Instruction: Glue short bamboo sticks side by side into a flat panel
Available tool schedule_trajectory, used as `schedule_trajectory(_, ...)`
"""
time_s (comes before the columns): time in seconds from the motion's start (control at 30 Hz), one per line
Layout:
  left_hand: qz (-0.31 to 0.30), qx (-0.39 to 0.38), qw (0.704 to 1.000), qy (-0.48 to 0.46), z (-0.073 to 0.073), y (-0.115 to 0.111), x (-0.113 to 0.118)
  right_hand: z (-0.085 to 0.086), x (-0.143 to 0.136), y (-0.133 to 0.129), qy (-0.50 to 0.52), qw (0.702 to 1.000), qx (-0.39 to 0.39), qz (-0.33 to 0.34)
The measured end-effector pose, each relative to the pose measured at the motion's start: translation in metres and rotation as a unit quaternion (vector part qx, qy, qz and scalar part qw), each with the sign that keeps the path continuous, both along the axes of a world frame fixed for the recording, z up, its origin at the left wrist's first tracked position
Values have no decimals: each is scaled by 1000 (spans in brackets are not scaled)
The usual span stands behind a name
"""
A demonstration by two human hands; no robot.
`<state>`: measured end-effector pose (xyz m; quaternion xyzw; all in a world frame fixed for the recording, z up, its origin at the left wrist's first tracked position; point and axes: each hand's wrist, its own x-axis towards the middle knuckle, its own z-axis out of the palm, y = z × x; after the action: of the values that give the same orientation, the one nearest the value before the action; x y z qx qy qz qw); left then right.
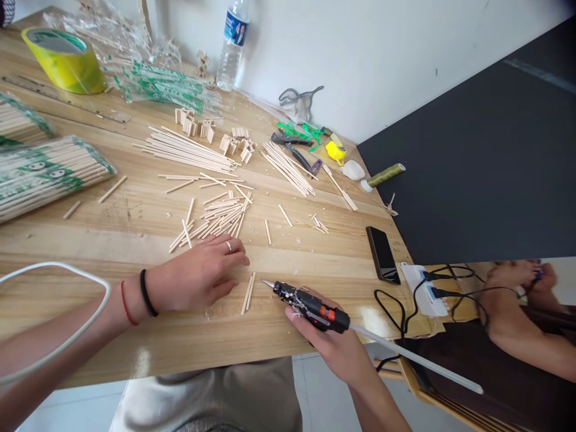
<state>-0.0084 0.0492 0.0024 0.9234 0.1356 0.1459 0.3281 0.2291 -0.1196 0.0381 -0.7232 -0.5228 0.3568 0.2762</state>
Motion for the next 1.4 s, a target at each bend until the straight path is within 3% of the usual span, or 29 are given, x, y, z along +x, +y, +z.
schedule_trajectory(0.17,1,6,1000,-5,-1,0,-1,5,26,2,-74,997,10,-37)
schedule_trajectory(0.3,3,7,1000,-6,-1,0,-2,-6,70,24,-266,960,73,-45)
schedule_trajectory(0.43,6,5,1000,-4,-2,0,-5,-18,112,39,-285,953,90,-52)
schedule_trajectory(0.53,7,5,1000,-7,-2,-1,-6,-15,121,36,-282,955,88,-38)
schedule_trajectory(0.67,11,14,1000,8,1,-5,-2,0,82,26,-254,961,105,-37)
schedule_trajectory(0.8,10,27,999,20,2,-9,1,6,13,25,-120,989,25,83)
schedule_trajectory(0.9,11,29,999,34,0,-9,2,4,-21,31,-78,990,-9,120)
schedule_trajectory(1.4,20,42,998,35,3,-19,5,-4,-28,43,-100,983,-22,150)
